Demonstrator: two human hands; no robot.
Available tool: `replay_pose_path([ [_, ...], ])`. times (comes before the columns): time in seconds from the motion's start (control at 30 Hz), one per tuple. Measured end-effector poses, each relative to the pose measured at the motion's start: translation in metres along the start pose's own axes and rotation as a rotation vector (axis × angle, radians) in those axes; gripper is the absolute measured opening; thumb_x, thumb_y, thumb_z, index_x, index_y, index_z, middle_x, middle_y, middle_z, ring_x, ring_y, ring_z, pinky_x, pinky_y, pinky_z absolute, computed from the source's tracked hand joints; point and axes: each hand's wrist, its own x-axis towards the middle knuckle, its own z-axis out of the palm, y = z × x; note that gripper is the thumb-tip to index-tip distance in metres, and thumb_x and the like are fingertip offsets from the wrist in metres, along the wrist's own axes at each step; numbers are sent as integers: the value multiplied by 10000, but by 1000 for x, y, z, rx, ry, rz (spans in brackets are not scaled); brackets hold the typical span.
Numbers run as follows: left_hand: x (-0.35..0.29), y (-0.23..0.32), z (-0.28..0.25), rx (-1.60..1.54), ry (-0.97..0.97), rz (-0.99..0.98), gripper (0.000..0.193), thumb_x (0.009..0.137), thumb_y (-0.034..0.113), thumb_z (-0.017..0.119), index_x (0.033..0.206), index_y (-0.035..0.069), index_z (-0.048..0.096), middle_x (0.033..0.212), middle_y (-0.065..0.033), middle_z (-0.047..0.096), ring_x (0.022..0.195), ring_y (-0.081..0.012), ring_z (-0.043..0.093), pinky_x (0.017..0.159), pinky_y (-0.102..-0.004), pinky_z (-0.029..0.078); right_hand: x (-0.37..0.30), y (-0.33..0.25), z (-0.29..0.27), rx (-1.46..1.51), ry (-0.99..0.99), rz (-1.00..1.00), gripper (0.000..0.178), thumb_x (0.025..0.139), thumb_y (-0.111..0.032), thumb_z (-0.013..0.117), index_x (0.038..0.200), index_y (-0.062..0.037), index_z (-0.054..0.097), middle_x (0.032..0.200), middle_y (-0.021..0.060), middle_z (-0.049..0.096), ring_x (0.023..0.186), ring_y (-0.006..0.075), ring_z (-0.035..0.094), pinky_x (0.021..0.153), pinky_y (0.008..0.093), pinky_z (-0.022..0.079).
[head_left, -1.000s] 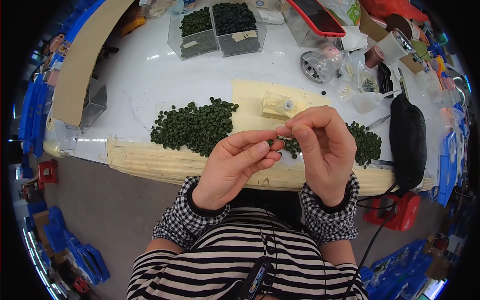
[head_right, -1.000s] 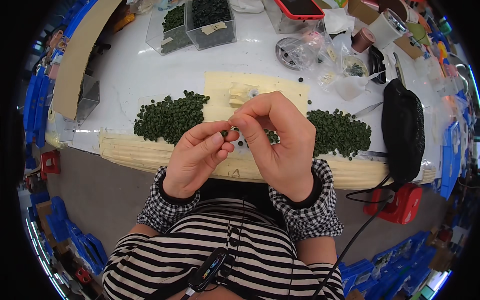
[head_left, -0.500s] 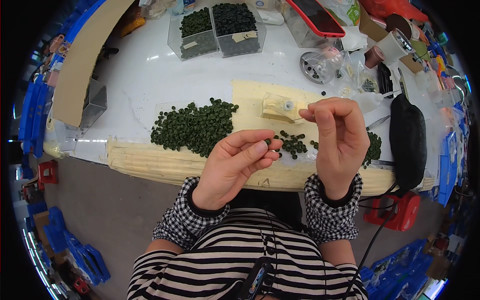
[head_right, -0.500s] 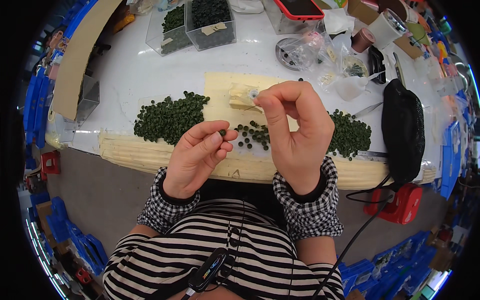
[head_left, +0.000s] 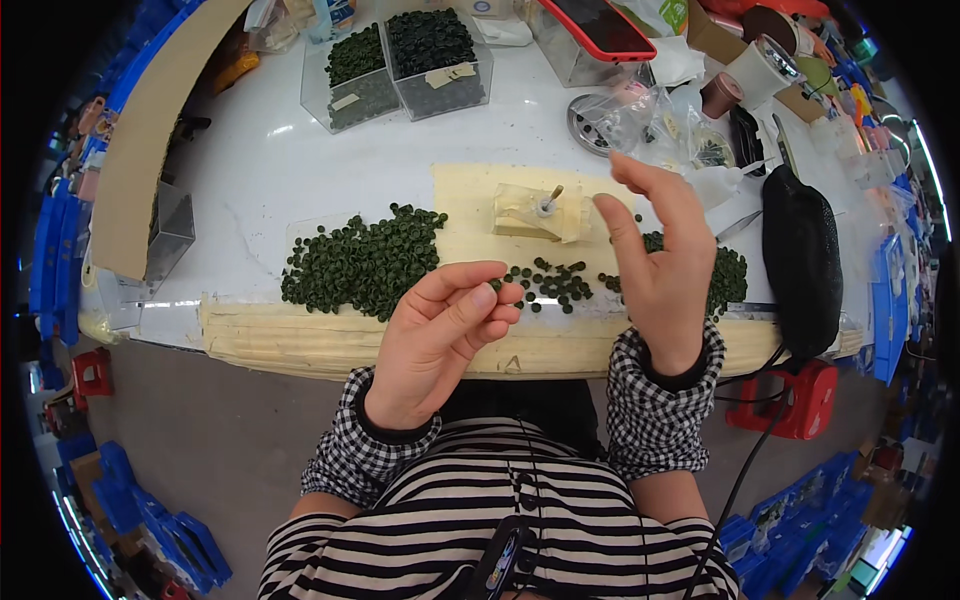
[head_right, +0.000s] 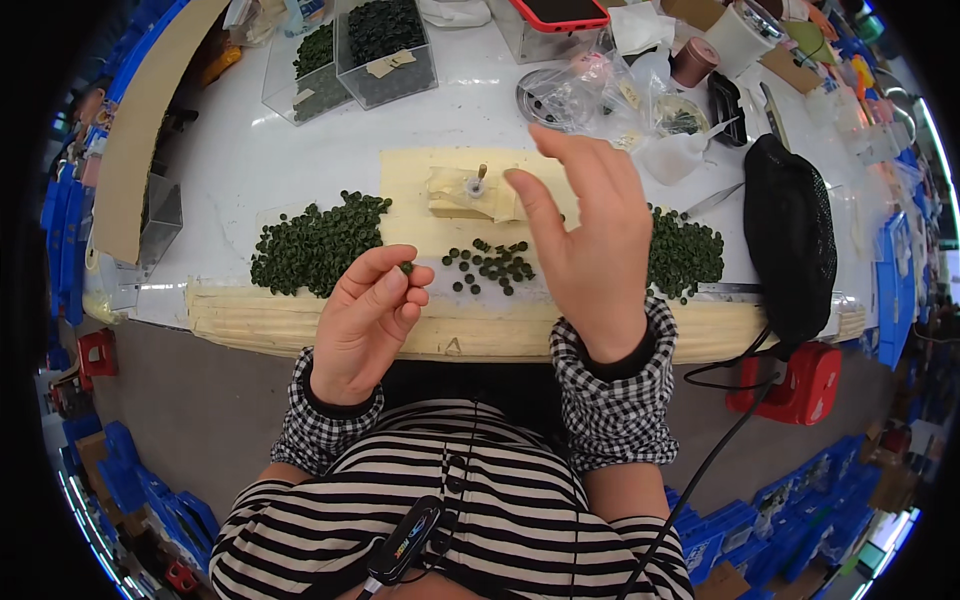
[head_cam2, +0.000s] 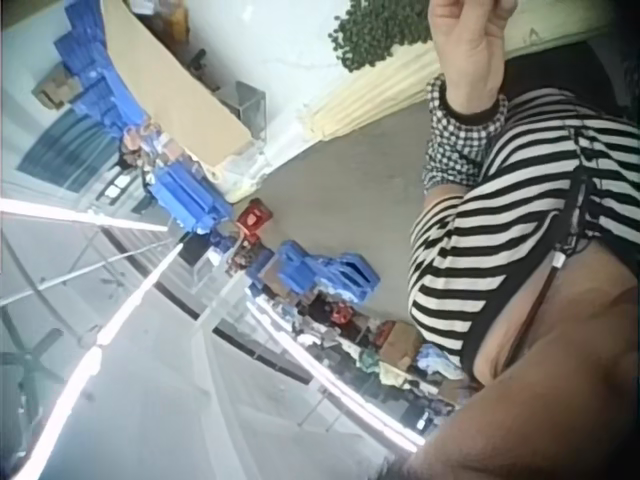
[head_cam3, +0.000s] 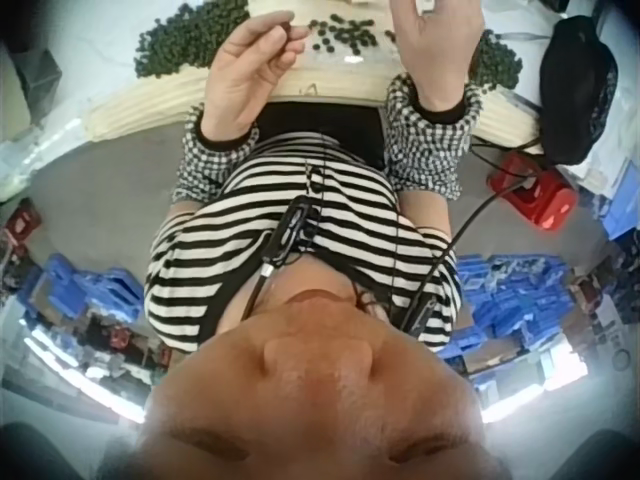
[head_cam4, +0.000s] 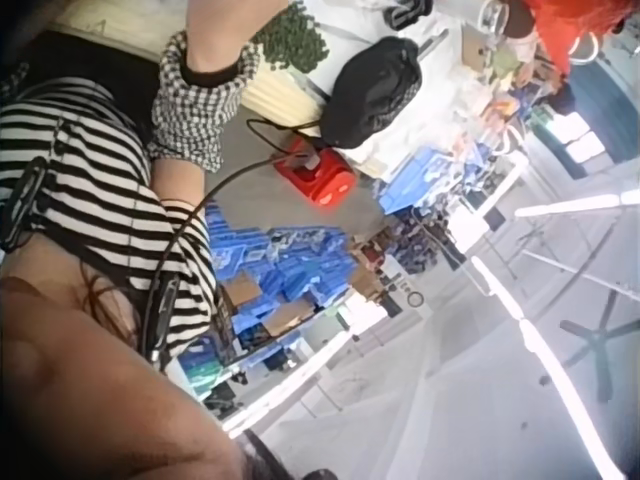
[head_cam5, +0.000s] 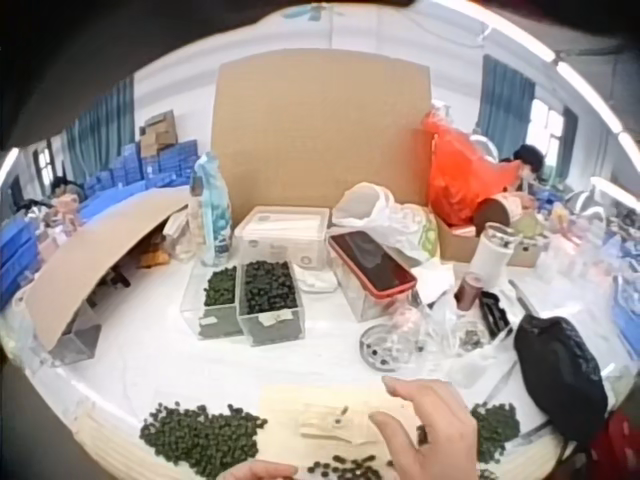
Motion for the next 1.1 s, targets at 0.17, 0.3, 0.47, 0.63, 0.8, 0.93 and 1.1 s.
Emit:
replay_pose_path([
  [0.17, -1, 4, -1, 9, 22, 30, 250, 977, 71, 552, 1215, 9, 592, 1091, -139, 671, 938, -144, 667, 819, -226, 567, -9, 22, -37, -155, 6, 114, 98, 810, -53, 705, 893, -13, 671, 851, 93, 658, 826, 264, 595, 724, 341, 463],
  [0.3, 0, 1, 3, 46, 47, 24, 256, 980, 68, 542, 1229, 22, 582, 1075, -124, 667, 907, -119, 657, 788, -191, 567, -18, 26, -38, -265, -151, 96, 63, 781, -34, 706, 821, -19, 660, 801, 64, 644, 773, 262, 570, 694, 348, 452],
  [0.47, -1, 2, 3, 45, 46, 29, 244, 978, 72, 550, 1214, 20, 588, 1087, -130, 668, 919, -128, 662, 800, -206, 567, -24, 29, -34, -412, -182, 98, 69, 748, -56, 720, 782, -39, 662, 776, 56, 612, 787, 266, 550, 714, 368, 447],
  [0.63, -1, -1, -2, 14, 10, 52, 240, 972, 75, 564, 1201, 8, 593, 1096, -144, 673, 949, -156, 673, 832, -246, 566, -20, 30, -31, -454, -271, 64, 77, 744, -77, 717, 747, -42, 648, 775, 60, 590, 797, 267, 543, 725, 375, 438],
  [0.8, 0, -3, -1, 33, 16, 36, 239, 967, 63, 569, 1198, 9, 594, 1093, -143, 673, 958, -164, 671, 834, -250, 565, -18, 36, -26, -466, -230, 47, 95, 758, -64, 708, 778, -24, 624, 771, 70, 594, 778, 269, 557, 714, 377, 449],
  [0.93, 2, -3, -1, 37, 31, 21, 235, 962, 60, 576, 1190, 7, 598, 1092, -142, 674, 964, -166, 670, 837, -252, 563, -19, 15, -30, -124, -96, 239, 92, 779, -3, 692, 837, -2, 621, 764, 80, 628, 723, 218, 621, 674, 320, 488],
  [1.1, 2, -6, 1, 68, -2, 31, 229, 957, 57, 585, 1179, 3, 604, 1098, -146, 674, 972, -176, 669, 851, -269, 560, -30, -19, -24, 360, -151, 240, 105, 800, 19, 700, 904, 19, 683, 821, 89, 681, 735, 143, 647, 692, 253, 501],
])
